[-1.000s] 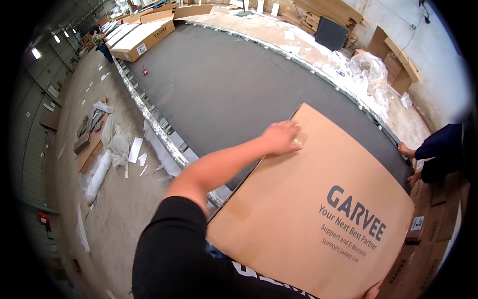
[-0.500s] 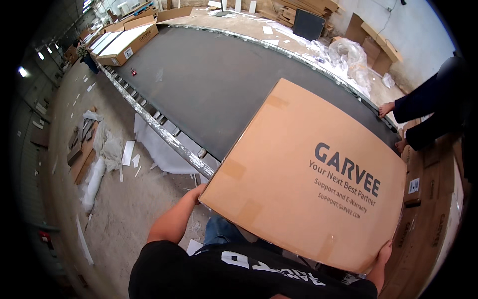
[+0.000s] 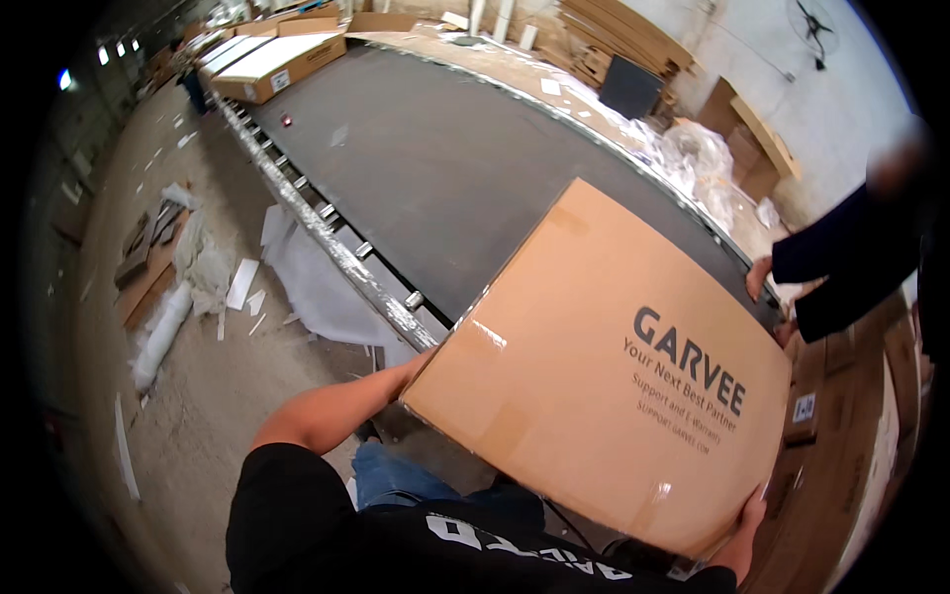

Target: The person uses a utility knife to cut the tape on cardboard boxes labeled 'GARVEE' on a conveyor belt. They repeatedly slice the tape along the seams and open the flaps to reveal white foam packaging inside.

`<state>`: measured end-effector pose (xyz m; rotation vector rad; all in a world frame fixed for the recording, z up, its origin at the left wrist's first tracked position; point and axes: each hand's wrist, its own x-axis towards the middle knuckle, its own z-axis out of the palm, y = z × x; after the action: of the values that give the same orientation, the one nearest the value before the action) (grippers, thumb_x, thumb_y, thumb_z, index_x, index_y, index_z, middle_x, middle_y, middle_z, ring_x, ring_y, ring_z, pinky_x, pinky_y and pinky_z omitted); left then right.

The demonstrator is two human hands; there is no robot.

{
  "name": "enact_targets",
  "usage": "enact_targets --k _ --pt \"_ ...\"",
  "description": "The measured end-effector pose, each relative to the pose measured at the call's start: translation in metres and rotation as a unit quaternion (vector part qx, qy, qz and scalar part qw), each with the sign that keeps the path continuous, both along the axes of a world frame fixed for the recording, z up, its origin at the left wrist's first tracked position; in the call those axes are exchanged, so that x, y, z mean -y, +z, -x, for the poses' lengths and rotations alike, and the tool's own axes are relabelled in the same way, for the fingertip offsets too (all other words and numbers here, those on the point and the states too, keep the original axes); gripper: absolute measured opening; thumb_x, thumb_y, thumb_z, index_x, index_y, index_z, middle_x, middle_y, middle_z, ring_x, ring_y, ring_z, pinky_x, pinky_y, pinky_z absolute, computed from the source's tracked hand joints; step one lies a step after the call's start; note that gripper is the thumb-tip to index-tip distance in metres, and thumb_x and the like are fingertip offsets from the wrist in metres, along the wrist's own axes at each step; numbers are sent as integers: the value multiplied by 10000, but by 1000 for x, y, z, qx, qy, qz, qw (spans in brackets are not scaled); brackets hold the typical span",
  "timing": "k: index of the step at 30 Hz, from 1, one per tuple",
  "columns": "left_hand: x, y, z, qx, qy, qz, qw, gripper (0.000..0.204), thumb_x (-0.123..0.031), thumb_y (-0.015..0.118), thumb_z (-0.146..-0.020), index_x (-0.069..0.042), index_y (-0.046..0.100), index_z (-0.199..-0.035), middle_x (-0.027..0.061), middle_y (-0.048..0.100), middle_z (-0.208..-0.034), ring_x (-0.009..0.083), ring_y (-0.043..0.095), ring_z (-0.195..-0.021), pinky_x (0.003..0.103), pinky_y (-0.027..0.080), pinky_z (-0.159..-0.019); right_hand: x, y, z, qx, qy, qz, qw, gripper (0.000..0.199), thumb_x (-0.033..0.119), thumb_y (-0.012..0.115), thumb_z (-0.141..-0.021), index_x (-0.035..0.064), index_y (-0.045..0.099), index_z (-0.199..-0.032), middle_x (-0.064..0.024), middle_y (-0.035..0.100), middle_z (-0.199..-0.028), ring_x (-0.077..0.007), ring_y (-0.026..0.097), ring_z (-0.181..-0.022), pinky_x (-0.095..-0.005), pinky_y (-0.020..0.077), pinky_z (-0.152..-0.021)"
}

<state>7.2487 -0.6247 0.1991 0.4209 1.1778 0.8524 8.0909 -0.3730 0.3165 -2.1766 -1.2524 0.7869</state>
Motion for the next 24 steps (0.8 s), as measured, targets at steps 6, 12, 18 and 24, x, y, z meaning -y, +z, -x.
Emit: enact_targets --k 6,12,18,24 --pt "66 5 74 3 72 18 997 612 -490 386 -1085 -34 504 -1476 106 595 -1417 206 570 -1273 356 446 -1070 19 6 64 90 -11 45 995 904 710 430 -974 -144 658 -1163 -290 705 -1107 -370 698 -1025 -469 527 -900" --pt "120 -14 196 10 161 -13 987 614 -486 366 -1092 -34 487 -1490 106 584 -1432 212 563 -1286 355 440 -1080 54 15 190 144 -16 70 987 914 718 429 -971 -143 649 -1182 -286 706 -1115 -362 693 -1050 -465 522 -917" --pt "173 -10 320 35 234 -58 970 621 -486 299 -1106 -47 442 -1520 108 542 -1476 221 534 -1323 361 426 -1102 38 35 363 165 29 94 981 924 727 427 -967 -141 640 -1201 -281 707 -1123 -354 688 -1075 -461 517 -934" --pt "261 28 504 -30 274 -26 961 653 -532 277 -1098 -76 398 -1550 109 522 -1488 214 525 -1325 363 417 -1118 -12 18 580 191 127 96 968 935 735 426 -963 -140 632 -1219 -277 708 -1131 -346 684 -1099 -457 512 -951"
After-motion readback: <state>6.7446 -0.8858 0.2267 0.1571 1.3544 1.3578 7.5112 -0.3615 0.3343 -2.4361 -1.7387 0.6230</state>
